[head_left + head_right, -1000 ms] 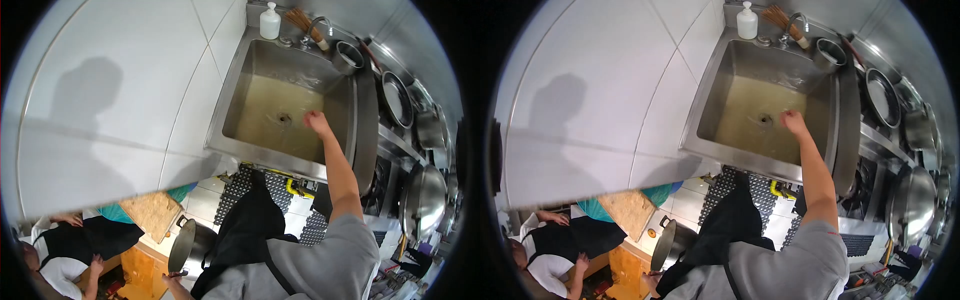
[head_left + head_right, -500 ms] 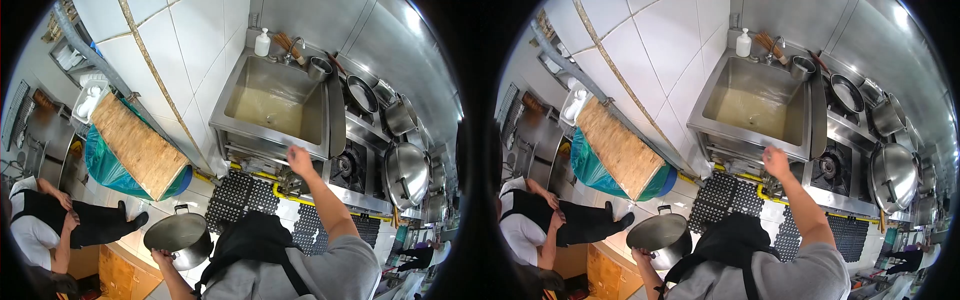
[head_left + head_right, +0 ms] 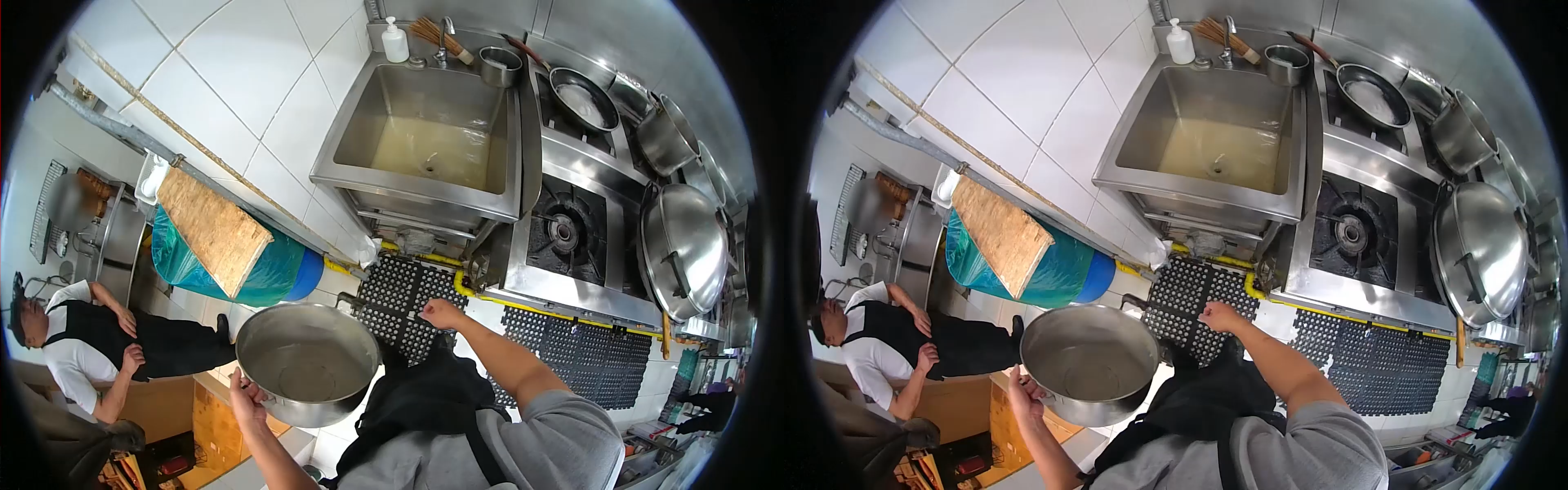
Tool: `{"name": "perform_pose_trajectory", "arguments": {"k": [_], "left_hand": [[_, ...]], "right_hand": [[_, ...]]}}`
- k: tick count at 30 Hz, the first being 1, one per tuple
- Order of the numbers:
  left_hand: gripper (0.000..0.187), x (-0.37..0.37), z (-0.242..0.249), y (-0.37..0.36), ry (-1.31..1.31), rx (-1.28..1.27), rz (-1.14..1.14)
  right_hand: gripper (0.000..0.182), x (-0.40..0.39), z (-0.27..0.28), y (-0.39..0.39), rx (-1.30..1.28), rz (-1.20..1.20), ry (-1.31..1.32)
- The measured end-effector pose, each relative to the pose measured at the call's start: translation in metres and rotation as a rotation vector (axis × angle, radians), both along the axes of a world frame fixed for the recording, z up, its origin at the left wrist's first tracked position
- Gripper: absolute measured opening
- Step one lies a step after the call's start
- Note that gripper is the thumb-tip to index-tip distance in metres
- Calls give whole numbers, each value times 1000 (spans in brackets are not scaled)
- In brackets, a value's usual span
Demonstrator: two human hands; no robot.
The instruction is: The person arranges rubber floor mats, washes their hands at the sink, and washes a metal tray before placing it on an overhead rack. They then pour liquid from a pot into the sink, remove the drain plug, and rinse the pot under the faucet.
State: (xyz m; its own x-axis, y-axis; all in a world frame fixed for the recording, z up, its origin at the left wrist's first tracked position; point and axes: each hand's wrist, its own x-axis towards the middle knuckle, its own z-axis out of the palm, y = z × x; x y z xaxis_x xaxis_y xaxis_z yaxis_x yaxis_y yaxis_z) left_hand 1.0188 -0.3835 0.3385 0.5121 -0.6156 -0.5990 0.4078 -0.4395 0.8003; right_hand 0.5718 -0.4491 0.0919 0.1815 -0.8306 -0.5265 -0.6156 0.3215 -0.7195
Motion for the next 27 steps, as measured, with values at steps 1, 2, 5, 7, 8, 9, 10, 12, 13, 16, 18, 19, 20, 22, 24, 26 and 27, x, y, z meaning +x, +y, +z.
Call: {"name": "perform_pose_trajectory", "arguments": {"k": [1, 2, 5, 7, 8, 9, 10, 12, 13, 16, 18, 19, 20, 22, 24, 26, 27], "left_hand": [[35, -20, 29, 0, -7, -26, -37], [33, -31, 45, 3, 38, -102, -80], [32, -72, 102, 4, 55, -166, -165], [30, -89, 140, 7, 89, -260, -296], [30, -99, 160, 7, 103, -291, -362], [30, -114, 181, 7, 116, -318, -376], [30, -119, 200, 7, 161, -331, -437], [32, -135, 228, 5, 176, -411, -478], [32, -143, 243, 4, 165, -425, -508], [33, -156, 274, -8, 94, -537, -640], [31, -163, 285, -21, 17, -633, -705], [30, -162, 291, -30, 4, -664, -754], [28, -164, 293, -41, -4, -709, -754], [30, -175, 302, -64, -12, -765, -770], [33, -186, 314, -89, -4, -801, -785], [33, -195, 322, -117, 14, -857, -842], [34, -197, 325, -136, 56, -880, -908]], "right_hand": [[34, -1, -8, 5, 29, -70, 6], [40, -4, -19, 9, 39, -78, -34], [49, -5, -42, 11, 229, -220, -175], [67, 1, -29, 5, 443, -349, -402], [73, 4, -6, 6, 504, -438, -573], [82, 5, 17, 4, 555, -535, -743], [84, 7, 28, -1, 583, -559, -844], [85, 4, 47, -19, 675, -448, -1123], [80, 0, 57, -20, 604, -547, -1138], [76, -20, 108, -30, 511, -510, -1449], [71, -42, 143, -35, 343, -455, -1493], [71, -50, 160, -39, 308, -469, -1495], [68, -57, 176, -43, 275, -527, -1497], [66, -72, 188, -56, 216, -596, -1522], [66, -88, 184, -82, 134, -595, -1545], [70, -106, 174, -115, 40, -586, -1578], [70, -108, 186, -124, 16, -633, -1581]]}}
